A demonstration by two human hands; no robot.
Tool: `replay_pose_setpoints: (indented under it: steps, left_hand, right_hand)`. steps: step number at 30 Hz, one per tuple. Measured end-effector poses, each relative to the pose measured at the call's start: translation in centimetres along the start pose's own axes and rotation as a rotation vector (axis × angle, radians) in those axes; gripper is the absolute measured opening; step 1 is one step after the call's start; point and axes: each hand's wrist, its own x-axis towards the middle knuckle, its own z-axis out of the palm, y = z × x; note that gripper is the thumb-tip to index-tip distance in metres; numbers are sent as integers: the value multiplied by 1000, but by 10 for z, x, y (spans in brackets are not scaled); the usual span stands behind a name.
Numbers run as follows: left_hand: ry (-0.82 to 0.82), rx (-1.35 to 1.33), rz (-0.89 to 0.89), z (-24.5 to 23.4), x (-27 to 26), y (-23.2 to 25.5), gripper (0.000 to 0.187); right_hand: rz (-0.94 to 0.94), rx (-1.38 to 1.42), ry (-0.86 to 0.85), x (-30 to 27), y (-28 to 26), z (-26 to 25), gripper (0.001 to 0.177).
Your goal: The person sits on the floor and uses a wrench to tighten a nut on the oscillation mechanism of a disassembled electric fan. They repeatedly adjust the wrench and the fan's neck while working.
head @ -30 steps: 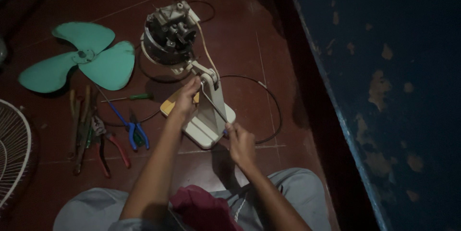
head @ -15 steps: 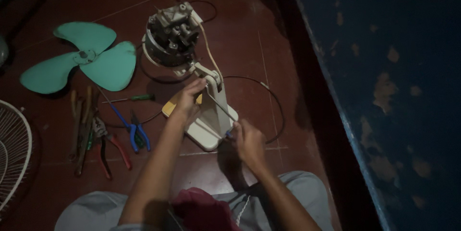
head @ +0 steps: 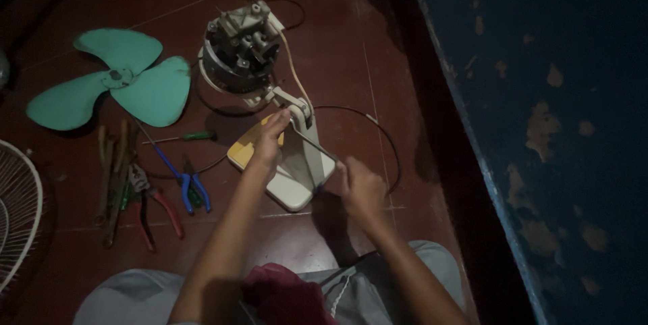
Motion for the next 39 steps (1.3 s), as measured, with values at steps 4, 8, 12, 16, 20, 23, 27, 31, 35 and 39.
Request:
replay_pose_setpoints:
  steps: [4,8,12,16,20,23,27,31,35,39]
  left_hand:
    - [-54,50,125,4,5,-2,80]
    - [-50,97,86,1,-3,6,82]
    - [-42,125,-32,6,-9,22,82]
    - [-47,178,-30,5,-14,24,86]
    - [-71,211,-4,1,-13,6,95]
    - [-99,257,94,-5,-2,-4,101]
    - [-31,354,86,-10,9,-12,104]
    - [-35,188,148,-11,17,-16,104]
    - [-24,138,195,-12,27,-26,102]
    - [-40,110,244,-16,39,-36,101]
  right_hand:
    - [-60,-24,56,-1,2,6,33]
    - [76,29,-104,-3,1,12,32]
    - [-64,-9,23,-2,3,14,33]
    - [-63,81,0,0,3,13,30]
    - [70,125,-68,-5,-1,6,31]
    - [42,250,-11,-16,-12,8,28]
    - [-2,84,26,-13,-18,10,24]
    - [118,79,-140,-12,-21,13,24]
    - [-18,3,-25,-13,-22,19,25]
    - [-15,-16,-9,-10,-19,25,22]
